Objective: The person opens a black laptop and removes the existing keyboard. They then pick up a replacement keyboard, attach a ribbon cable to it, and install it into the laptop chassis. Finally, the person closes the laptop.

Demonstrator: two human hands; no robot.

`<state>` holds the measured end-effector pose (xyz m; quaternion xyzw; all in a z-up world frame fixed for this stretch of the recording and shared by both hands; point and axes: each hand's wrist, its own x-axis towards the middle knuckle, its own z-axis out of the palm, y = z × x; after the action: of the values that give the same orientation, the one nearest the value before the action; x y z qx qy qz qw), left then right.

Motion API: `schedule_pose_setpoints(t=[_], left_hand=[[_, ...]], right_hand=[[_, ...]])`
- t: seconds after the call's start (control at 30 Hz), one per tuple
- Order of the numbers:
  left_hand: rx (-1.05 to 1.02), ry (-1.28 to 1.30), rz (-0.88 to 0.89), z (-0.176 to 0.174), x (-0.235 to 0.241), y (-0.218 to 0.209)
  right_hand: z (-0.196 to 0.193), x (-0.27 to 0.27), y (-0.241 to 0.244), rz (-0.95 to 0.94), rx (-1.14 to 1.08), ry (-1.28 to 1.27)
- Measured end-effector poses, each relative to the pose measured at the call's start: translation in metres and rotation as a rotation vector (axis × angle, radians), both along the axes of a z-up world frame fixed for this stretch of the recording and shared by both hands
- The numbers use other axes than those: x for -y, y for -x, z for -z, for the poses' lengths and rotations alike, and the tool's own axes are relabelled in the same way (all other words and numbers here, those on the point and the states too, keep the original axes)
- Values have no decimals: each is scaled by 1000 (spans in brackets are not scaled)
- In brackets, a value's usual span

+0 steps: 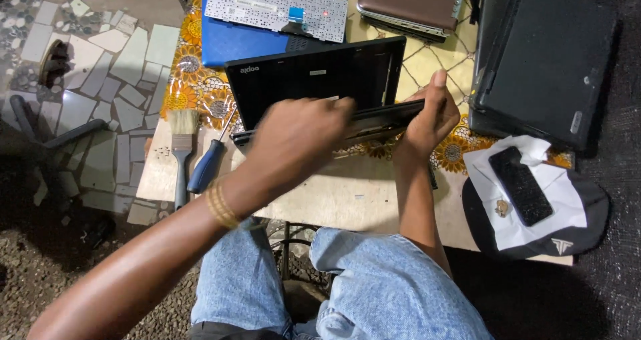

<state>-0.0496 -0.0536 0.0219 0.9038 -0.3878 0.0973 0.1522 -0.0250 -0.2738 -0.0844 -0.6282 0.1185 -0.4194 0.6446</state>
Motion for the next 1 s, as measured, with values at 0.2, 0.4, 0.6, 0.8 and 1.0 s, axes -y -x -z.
schedule_pose_setpoints(t=[0.2, 0.4, 0.6, 0.8, 1.0], left_hand=[[199, 313, -88, 48, -81, 19], [284, 415, -21, 56, -76, 28], [265, 396, -24, 53, -76, 31], [228, 332, -54, 38, -74, 33], [-30, 107, -179, 12, -61, 35]], right_hand=[[33, 26, -12, -6, -23, -75], [-13, 9, 23, 16, -30, 172], [-51, -3, 49, -117, -81, 825], [-78, -7, 49, -580, -58, 1193], [-69, -15, 47, -503, -44, 1153]])
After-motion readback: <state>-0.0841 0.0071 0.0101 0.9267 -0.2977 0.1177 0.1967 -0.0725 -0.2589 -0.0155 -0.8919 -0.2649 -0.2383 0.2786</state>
